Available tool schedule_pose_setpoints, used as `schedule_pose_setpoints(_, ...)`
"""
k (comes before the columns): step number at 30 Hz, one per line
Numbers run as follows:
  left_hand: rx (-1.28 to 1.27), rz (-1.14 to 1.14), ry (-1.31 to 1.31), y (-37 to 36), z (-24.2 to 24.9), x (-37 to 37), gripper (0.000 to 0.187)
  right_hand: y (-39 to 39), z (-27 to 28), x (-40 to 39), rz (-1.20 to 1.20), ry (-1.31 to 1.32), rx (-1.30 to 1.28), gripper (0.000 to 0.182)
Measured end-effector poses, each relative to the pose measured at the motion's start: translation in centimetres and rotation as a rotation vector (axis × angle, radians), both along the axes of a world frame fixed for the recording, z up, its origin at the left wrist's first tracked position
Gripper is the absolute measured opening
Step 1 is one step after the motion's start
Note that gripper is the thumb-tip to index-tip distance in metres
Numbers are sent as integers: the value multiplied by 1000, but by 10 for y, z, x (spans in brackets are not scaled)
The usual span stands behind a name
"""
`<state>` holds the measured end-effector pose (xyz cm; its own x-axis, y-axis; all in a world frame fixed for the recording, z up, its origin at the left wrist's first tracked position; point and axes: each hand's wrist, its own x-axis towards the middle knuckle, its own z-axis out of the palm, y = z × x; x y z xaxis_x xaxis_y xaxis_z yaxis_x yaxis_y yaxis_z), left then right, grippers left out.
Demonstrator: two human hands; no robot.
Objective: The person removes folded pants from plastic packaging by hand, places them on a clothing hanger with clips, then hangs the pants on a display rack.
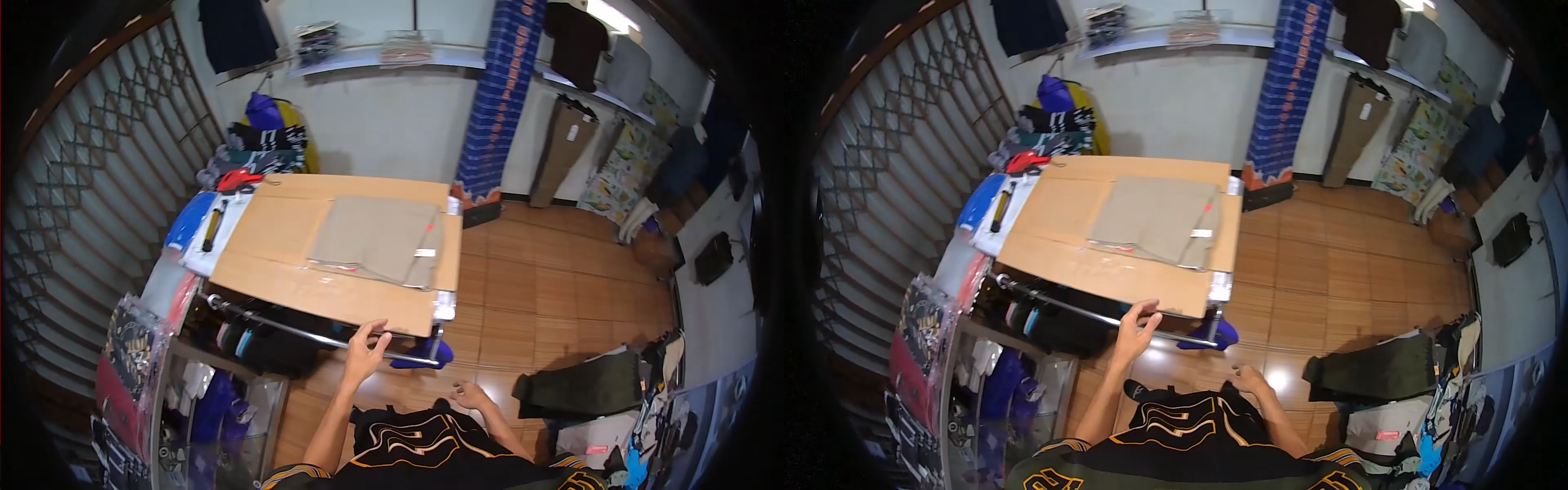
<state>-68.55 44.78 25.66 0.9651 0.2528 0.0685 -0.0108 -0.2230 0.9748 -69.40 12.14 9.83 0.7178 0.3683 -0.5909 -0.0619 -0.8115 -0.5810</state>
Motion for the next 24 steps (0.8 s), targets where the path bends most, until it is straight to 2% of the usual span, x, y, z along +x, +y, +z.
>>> schedule_pose_setpoints(3,209,10,-93,-43,0,44,46,-85,9,15,-96,-30,-70,57)
schedule_pose_setpoints(4,202,-7,-86,-51,-8,58,46,-107,14,20,-139,-65,-120,56)
schedule_pose_setpoints(6,518,105,-144,-61,-18,84,58,-136,39,35,-287,-104,-98,56)
schedule_pose_setpoints(7,511,95,-142,-66,-19,93,58,-147,49,39,-356,-130,-79,56)
schedule_pose_setpoints(9,686,258,-86,-75,-17,110,66,-168,36,53,-394,-167,-34,55)
schedule_pose_setpoints(10,685,253,-86,-80,-17,113,66,-176,27,59,-424,-207,19,54)
schedule_pose_setpoints(13,775,242,246,-90,-13,126,70,-166,49,80,-418,-170,90,53)
schedule_pose_setpoints(18,898,332,178,-102,-31,138,62,-136,42,129,-298,-157,268,53)
schedule_pose_setpoints(24,922,468,244,-118,-23,155,59,-81,78,229,-111,-203,436,48)
